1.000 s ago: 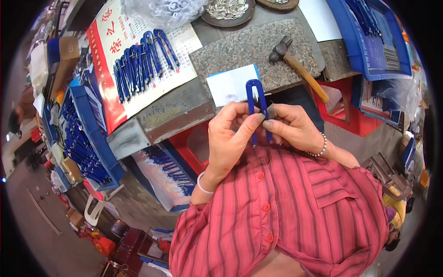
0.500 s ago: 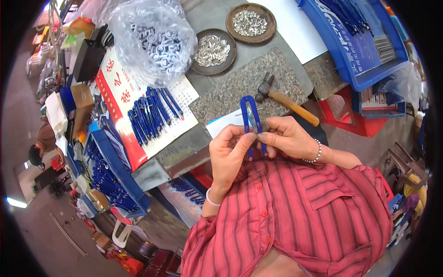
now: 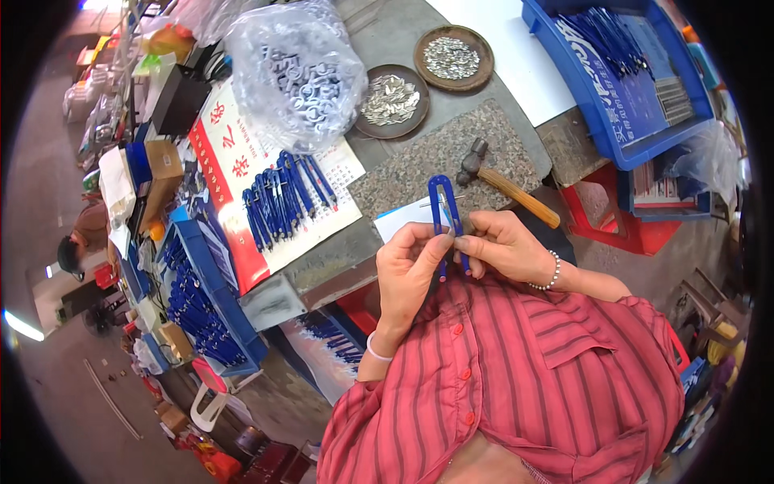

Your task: Assembling small blue plastic components by inserting metal pins and securing them with a hammer.

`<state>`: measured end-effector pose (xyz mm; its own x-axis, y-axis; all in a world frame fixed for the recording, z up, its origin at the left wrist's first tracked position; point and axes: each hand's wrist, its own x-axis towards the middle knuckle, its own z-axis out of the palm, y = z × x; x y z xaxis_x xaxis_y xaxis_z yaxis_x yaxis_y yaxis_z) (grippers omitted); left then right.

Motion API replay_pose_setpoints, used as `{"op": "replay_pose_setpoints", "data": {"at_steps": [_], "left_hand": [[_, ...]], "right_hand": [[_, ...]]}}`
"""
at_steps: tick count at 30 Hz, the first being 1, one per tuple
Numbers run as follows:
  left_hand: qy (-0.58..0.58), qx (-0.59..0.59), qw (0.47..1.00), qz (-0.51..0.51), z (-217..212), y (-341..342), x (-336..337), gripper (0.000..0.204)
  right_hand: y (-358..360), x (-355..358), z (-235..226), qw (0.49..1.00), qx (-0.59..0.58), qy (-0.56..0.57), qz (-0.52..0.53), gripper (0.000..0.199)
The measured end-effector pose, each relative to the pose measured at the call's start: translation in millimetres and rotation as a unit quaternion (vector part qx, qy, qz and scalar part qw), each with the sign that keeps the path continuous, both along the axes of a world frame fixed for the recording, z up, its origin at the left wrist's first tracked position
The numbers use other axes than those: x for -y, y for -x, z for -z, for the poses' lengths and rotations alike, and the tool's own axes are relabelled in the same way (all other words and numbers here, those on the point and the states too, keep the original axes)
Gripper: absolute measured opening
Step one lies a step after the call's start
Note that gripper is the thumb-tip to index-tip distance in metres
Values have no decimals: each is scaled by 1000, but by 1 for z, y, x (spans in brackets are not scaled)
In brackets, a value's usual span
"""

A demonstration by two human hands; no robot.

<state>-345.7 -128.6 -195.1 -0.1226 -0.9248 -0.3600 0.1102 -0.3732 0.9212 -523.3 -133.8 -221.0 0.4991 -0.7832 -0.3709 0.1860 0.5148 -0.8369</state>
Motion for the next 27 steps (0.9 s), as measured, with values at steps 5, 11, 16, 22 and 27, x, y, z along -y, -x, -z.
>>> {"op": "replay_pose_setpoints", "data": {"at_steps": [5, 11, 16, 22, 27], "left_hand": [[31, 14, 999, -5, -2, -13, -9, 11], [189, 230, 955, -4, 1, -43, -23, 15], [281, 339, 898, -20, 5, -73, -37, 18], [286, 515, 801, -106, -3, -148, -26, 16], [287, 639, 695, -160, 13, -228, 38, 14]], "right_hand": [[-14, 1, -17, 1000, -15, 15, -6, 18], [-42, -1, -24, 990, -79, 95, -64, 13], [-68, -3, -29, 956, -168, 193, -143, 15], [-91, -8, -31, 958, -127, 196, -169, 25], [-93, -11, -35, 940, -160, 210, -217, 21]]}}
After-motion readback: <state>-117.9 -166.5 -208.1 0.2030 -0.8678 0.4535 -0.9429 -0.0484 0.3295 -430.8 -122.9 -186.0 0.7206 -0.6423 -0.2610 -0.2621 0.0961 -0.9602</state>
